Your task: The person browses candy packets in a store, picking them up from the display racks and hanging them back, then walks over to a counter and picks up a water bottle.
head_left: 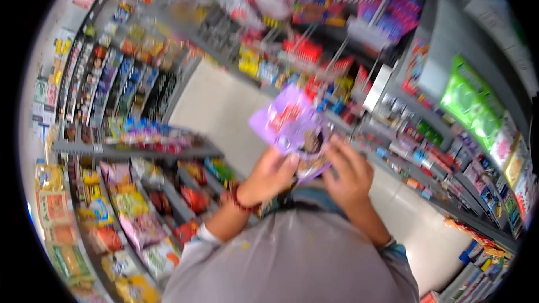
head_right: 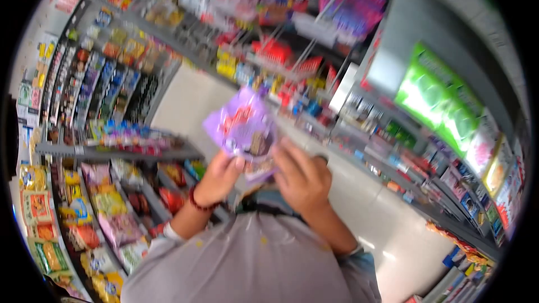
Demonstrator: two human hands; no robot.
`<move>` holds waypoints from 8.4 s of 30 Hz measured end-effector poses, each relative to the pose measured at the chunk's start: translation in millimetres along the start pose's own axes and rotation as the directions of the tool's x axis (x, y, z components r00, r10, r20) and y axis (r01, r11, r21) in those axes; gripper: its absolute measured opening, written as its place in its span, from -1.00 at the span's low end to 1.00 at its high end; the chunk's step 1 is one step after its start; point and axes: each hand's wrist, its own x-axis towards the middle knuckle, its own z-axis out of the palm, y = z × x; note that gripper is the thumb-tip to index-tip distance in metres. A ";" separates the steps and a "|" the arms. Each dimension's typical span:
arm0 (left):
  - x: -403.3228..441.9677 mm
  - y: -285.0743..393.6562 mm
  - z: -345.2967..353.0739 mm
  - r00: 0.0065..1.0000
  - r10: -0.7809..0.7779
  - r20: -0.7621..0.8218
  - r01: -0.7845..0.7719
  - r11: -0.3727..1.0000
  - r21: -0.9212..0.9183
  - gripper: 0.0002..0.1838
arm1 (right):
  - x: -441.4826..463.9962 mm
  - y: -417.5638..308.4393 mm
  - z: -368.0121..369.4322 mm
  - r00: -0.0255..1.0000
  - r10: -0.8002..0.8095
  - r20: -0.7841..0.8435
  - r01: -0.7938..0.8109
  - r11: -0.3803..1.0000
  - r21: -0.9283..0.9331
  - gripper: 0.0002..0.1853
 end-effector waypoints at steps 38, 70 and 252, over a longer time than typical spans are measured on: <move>23.1 11.1 22.5 0.980 0.188 0.070 -0.152 0.925 -0.350 -0.59 | -1.6 19.6 0.6 0.986 0.111 -0.124 -0.075 0.961 0.265 -0.45; 78.1 4.0 -52.9 0.995 -0.024 0.100 0.102 0.395 -0.913 -0.11 | 29.5 -9.2 14.0 0.489 0.190 0.851 -0.871 0.153 0.467 -0.52; 312.7 189.0 -160.8 0.850 0.519 -0.092 -0.516 0.782 -0.350 -0.82 | 38.1 16.5 64.0 0.821 0.462 0.334 -0.517 0.851 0.095 -0.75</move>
